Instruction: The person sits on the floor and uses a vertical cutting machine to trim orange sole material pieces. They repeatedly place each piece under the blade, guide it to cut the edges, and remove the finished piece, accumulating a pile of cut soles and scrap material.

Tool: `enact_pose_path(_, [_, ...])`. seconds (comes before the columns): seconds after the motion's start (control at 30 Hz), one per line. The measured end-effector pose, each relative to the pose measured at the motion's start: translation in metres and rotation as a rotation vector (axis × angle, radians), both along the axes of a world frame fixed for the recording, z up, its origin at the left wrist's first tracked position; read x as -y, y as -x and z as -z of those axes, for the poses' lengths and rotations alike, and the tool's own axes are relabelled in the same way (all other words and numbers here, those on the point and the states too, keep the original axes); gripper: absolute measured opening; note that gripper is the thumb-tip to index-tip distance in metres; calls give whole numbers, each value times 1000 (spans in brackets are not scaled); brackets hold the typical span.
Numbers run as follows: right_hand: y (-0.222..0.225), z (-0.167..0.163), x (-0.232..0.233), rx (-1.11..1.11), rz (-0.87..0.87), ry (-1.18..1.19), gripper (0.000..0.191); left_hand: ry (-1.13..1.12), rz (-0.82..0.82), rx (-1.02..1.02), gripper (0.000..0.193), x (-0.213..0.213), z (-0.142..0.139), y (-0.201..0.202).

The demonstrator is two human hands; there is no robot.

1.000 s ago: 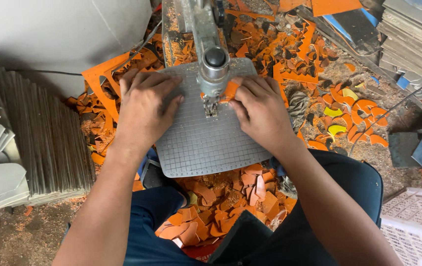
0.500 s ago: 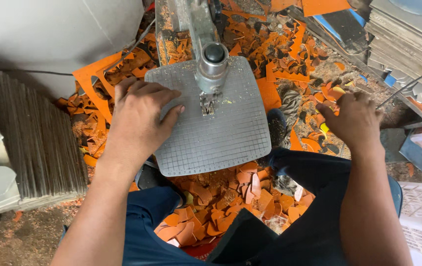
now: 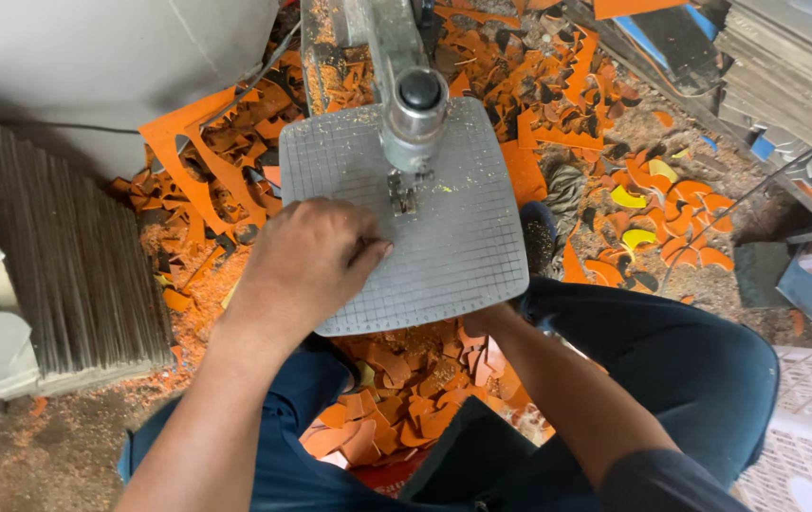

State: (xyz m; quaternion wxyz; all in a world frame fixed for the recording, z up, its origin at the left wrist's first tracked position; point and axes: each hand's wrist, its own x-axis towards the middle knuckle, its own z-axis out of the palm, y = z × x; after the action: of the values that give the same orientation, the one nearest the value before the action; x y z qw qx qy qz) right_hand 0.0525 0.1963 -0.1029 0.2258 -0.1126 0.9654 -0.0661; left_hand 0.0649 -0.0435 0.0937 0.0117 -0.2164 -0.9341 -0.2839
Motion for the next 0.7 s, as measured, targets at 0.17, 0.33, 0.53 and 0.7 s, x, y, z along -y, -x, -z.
enact_pose_path(0.17, [-6,18,-1,-24,-2,53,43,-71,60,-52,18,4,4,-1])
enact_pose_path(0.33, [-11,18,-2,-11,-6,68,38,-82,81,-45,16,3,-2,0])
enact_pose_path(0.53, [-13,8,-2,-10,-21,86,33,-24,72,-55,18,2,-5,0])
enact_pose_path(0.7, [-4,-3,5,-29,-65,97,29,-36,77,-75,17,4,-3,-1])
